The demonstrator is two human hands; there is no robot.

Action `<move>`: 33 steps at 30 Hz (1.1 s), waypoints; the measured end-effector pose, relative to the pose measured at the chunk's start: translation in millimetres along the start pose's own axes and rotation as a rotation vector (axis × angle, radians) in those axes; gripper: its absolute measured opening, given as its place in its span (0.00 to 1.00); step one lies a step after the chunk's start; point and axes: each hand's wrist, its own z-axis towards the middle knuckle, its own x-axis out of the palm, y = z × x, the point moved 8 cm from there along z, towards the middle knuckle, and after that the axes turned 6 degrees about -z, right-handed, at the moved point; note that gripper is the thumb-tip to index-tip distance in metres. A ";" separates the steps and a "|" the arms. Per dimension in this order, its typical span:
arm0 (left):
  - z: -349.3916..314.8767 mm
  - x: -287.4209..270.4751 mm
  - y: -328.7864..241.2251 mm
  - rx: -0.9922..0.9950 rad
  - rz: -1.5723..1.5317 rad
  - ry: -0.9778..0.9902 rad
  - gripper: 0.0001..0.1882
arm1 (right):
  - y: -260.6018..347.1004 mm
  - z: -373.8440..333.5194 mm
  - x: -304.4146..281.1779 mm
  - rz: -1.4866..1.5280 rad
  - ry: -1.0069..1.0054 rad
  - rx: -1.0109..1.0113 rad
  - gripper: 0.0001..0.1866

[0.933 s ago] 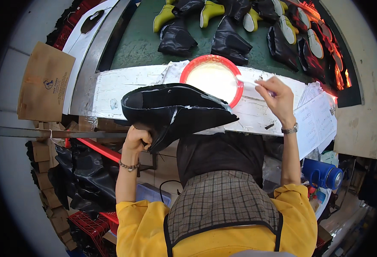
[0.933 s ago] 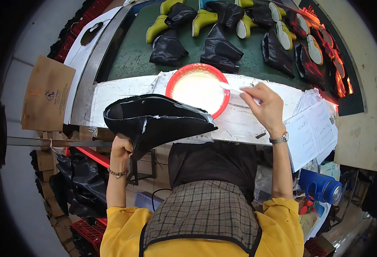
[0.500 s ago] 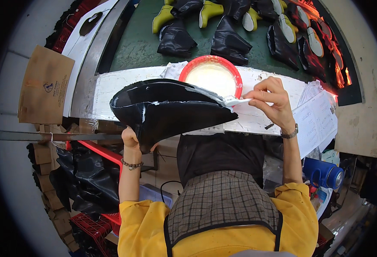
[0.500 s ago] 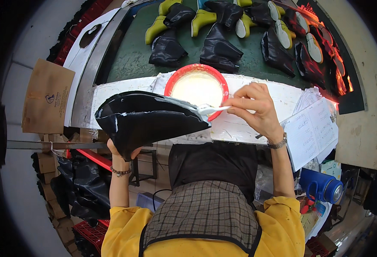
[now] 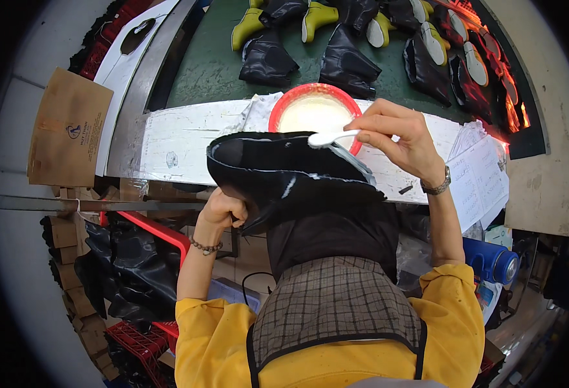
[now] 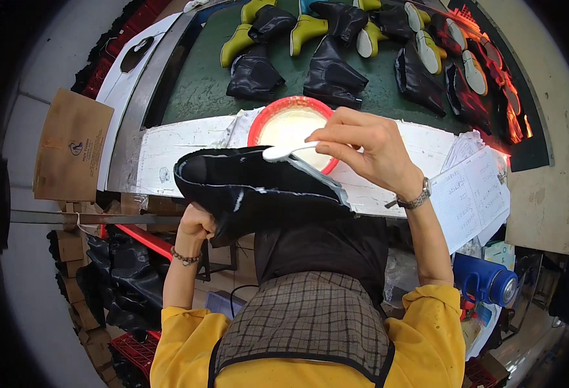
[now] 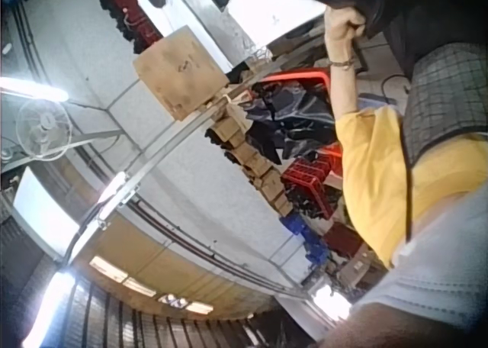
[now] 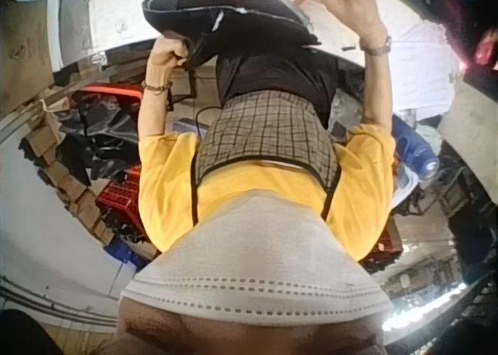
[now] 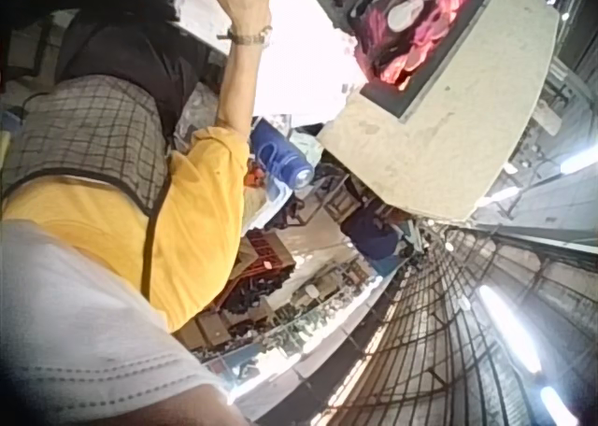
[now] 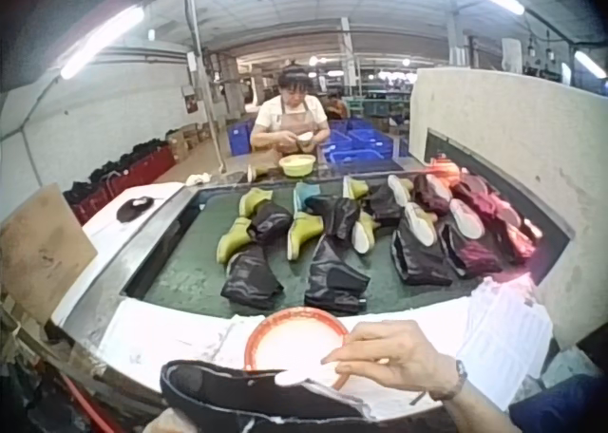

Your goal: The recorder is applying glue to the edges of black shoe uppers using a small brush at a factory workstation.

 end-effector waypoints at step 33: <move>6.1 44.5 39.8 -0.463 0.143 0.059 0.35 | 20.6 58.0 37.3 0.034 0.184 -0.229 0.09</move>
